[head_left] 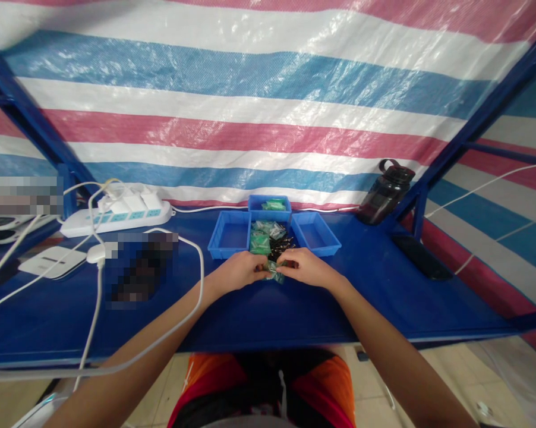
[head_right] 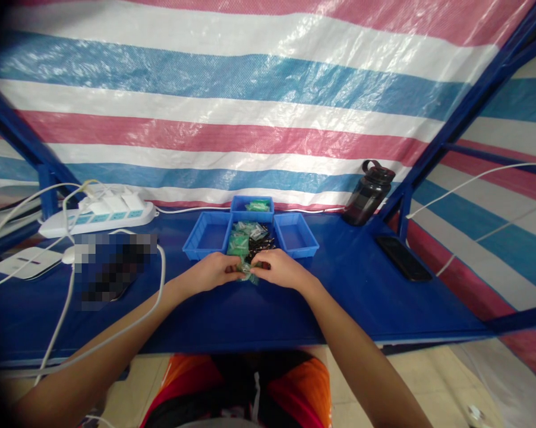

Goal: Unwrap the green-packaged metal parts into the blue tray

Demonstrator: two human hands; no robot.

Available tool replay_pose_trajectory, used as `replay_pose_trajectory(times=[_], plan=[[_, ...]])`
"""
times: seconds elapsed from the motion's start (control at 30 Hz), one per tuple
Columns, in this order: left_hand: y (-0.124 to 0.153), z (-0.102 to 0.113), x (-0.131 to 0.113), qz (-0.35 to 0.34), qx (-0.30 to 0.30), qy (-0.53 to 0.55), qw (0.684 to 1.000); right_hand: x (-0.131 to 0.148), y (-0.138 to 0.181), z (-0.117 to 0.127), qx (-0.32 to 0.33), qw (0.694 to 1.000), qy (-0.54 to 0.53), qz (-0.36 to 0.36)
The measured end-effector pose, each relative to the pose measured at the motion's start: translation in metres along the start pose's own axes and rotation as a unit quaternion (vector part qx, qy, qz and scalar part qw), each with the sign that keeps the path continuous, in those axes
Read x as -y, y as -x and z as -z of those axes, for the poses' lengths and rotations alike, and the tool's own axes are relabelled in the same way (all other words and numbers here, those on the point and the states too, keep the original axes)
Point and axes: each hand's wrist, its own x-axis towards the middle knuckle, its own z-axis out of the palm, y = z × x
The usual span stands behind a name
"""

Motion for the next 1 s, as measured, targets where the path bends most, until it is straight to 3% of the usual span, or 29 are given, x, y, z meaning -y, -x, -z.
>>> replay_pose_trajectory(times=[0.2,0.37,0.73,0.9,1.0], plan=[[0.000,0.000,0.001,-0.006,-0.003,0.004,1.000,0.004,0.000,0.000,-0.023,0.998,-0.054,0.007],[0.001,0.000,0.002,-0.013,-0.003,0.013,1.000,0.004,-0.001,0.000,0.002,0.996,-0.088,0.028],[0.000,-0.003,0.004,-0.024,-0.009,0.004,1.000,0.005,0.001,0.001,-0.002,0.999,0.009,0.032],[0.000,-0.002,0.003,-0.024,-0.015,0.020,0.999,0.011,0.002,0.003,-0.001,0.996,-0.090,-0.009],[0.001,-0.003,0.003,-0.041,-0.023,0.019,0.999,0.014,0.003,0.009,0.049,0.977,-0.203,-0.043]])
